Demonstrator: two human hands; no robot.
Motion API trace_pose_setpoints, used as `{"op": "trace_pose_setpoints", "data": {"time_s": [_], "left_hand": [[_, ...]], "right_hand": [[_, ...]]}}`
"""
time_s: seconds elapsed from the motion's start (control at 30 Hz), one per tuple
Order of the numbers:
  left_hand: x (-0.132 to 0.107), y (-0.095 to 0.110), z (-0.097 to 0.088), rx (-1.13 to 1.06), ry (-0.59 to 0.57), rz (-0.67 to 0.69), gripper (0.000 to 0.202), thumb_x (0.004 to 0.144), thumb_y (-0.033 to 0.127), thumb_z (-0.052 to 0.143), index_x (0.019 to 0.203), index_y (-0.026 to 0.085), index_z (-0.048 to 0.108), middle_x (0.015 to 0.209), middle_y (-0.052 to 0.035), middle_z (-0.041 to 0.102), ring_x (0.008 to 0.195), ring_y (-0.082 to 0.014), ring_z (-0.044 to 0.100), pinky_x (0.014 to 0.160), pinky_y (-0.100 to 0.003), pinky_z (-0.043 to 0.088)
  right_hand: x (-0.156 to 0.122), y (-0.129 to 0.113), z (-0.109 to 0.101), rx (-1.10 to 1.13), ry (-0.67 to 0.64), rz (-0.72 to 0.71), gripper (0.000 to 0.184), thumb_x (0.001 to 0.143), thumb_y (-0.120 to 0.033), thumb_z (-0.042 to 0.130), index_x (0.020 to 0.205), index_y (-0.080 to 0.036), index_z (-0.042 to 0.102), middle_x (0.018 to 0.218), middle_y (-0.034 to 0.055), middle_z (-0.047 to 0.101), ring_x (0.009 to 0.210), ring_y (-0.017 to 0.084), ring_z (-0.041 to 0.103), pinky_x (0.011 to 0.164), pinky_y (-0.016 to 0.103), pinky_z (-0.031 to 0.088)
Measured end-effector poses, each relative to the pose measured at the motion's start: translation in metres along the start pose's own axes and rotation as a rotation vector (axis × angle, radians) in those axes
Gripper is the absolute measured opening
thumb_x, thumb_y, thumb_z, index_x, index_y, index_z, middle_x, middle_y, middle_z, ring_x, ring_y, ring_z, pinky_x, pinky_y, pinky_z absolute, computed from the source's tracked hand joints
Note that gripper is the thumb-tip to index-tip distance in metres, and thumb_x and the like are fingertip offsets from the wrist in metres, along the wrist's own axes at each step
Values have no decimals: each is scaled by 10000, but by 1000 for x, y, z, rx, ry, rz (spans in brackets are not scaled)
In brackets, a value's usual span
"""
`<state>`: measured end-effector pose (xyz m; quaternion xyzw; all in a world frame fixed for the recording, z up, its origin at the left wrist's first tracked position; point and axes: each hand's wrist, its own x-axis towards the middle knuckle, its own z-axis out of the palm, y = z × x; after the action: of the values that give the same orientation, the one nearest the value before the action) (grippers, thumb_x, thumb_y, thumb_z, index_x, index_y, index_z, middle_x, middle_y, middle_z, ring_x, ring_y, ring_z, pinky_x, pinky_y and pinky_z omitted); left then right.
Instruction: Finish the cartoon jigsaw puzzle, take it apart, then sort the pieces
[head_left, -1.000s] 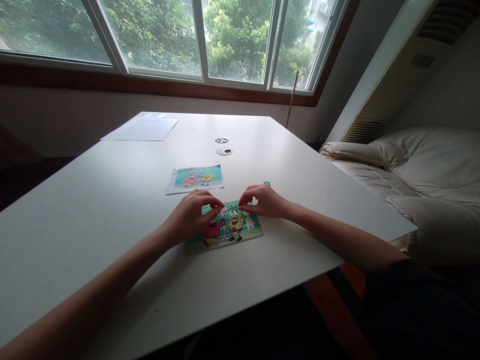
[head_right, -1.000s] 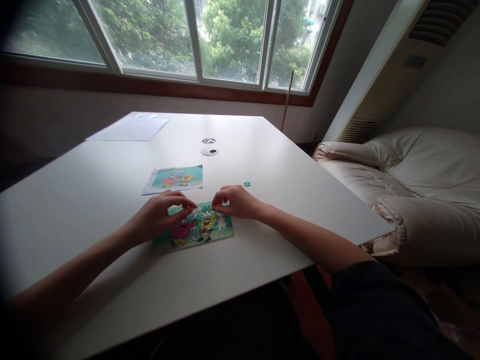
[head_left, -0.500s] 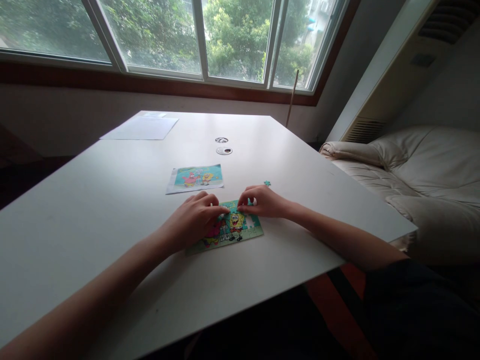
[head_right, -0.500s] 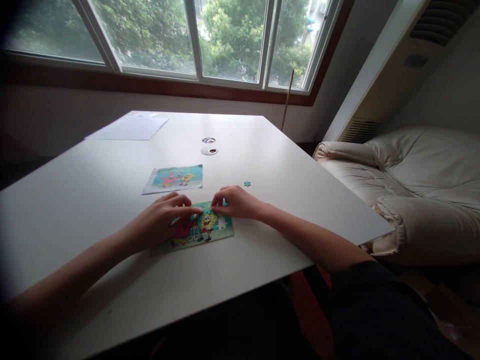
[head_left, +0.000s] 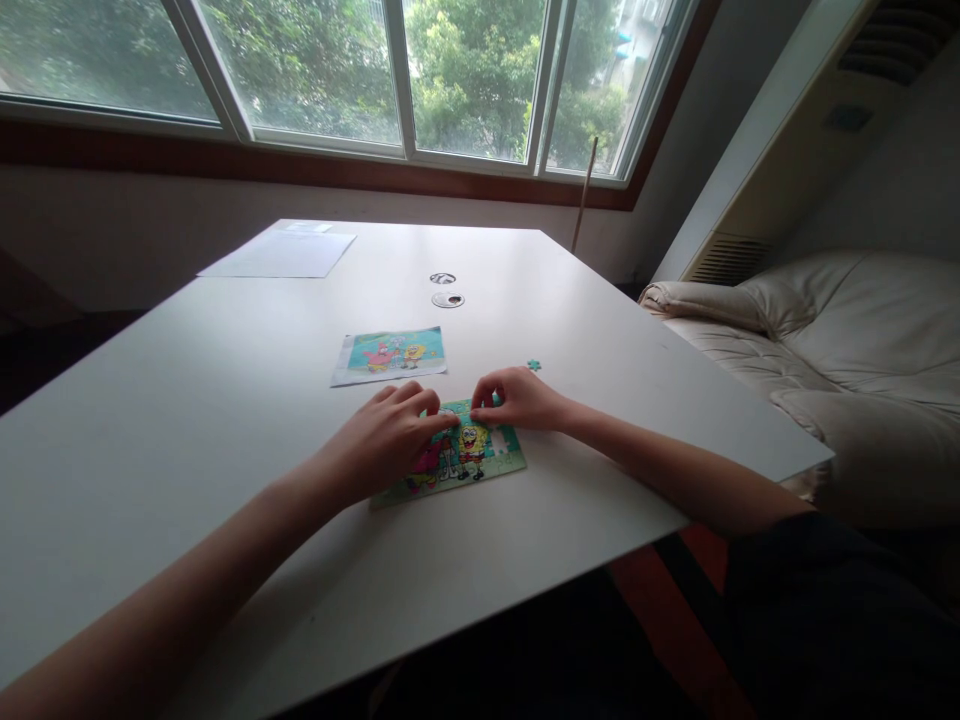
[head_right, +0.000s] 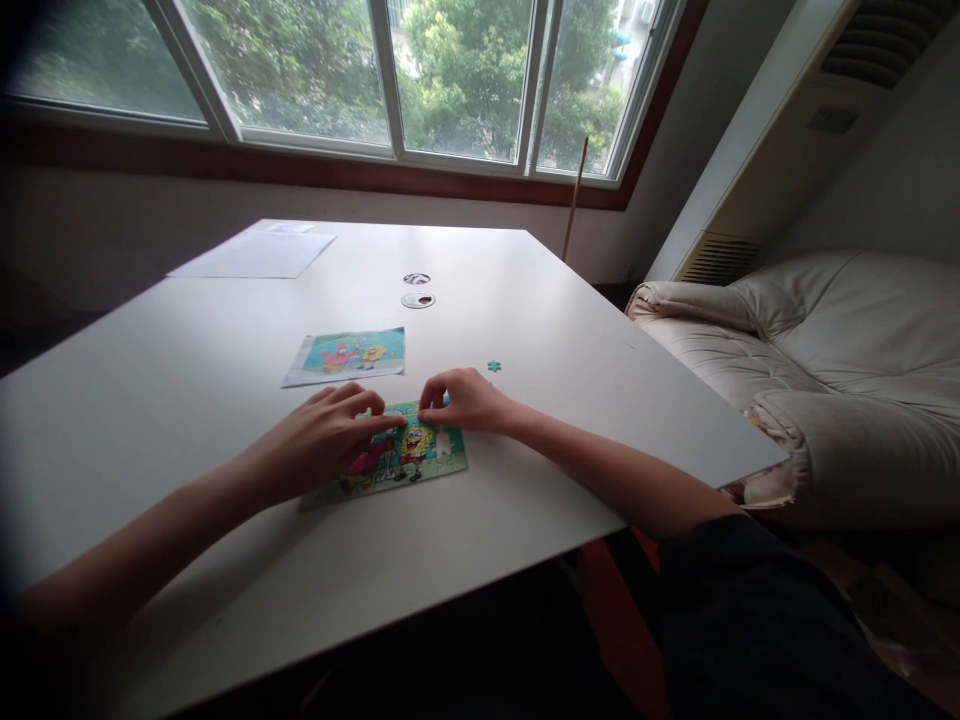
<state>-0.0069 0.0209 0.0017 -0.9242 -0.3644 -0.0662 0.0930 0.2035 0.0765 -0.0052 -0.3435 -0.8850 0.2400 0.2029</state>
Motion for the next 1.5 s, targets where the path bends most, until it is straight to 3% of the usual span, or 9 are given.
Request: {"op": "trace_pose_setpoints", "data": {"time_s": [0.3, 0.47, 0.7, 0.87, 1.0, 1.23, 1.5], "left_hand": [[1, 1, -3, 3, -25, 5, 354, 810, 107, 408, 1077, 280, 562, 890, -67, 552, 827, -221, 483, 704, -360, 398], [-7, -12, 0, -90, 6, -9, 350, 828, 133, 396, 1071, 308, 576, 913, -51, 570, 829, -200, 492, 718, -353, 411], [-18, -29, -1, -211, 65, -76, 260, 852, 273, 411, 1013, 254, 614, 948, -59, 586, 873, -204, 515, 750, -364, 432], [-20, -26, -5, -299, -33, -102, 412, 772, 492, 492, 1124, 288, 554, 1080, -71, 546, 937, -240, 524, 799, -391, 431], [-20, -20, -9, -333, -104, -104, 554, 697, 575, 532, 1178, 302, 507, 1144, -75, 515, 999, -261, 504, 836, -397, 419], [-21, -21, -10, -325, -102, -111, 589, 656, 597, 558, 1171, 314, 511, 1138, -69, 523, 1003, -268, 505, 851, -416, 407], [-21, -22, -12, -318, -145, -114, 594, 660, 595, 557, 1178, 310, 500, 1147, -73, 512, 1015, -265, 494, 862, -420, 399]], "right_hand": [[-1, -4, -1, -113, 17, -47, 98, 704, -257, 614, 729, -168, 646, 696, -5, 626, 667, 100, 510, 658, 223, 339], [-8, 4, -22, -93, 11, -81, 108, 727, -269, 601, 735, -166, 634, 690, -5, 624, 698, 107, 510, 674, 229, 352], [-21, 34, -71, -49, -313, 25, 200, 725, -348, 589, 783, -163, 636, 740, 17, 615, 667, 106, 501, 603, 223, 378], [-24, 46, -85, -50, -455, 159, 313, 668, -416, 627, 846, -158, 634, 749, 26, 588, 654, 109, 504, 559, 210, 379], [-24, 57, -88, -97, -335, 192, 261, 702, -382, 587, 830, -159, 633, 740, 28, 590, 657, 113, 521, 564, 211, 381], [-19, 79, -76, -191, -26, 192, 298, 747, -333, 543, 986, -176, 627, 782, 29, 612, 641, 98, 514, 628, 224, 385], [-18, 76, -65, -246, 38, 203, 233, 694, -329, 597, 863, -188, 674, 751, 8, 614, 631, 95, 497, 584, 199, 363]]}}
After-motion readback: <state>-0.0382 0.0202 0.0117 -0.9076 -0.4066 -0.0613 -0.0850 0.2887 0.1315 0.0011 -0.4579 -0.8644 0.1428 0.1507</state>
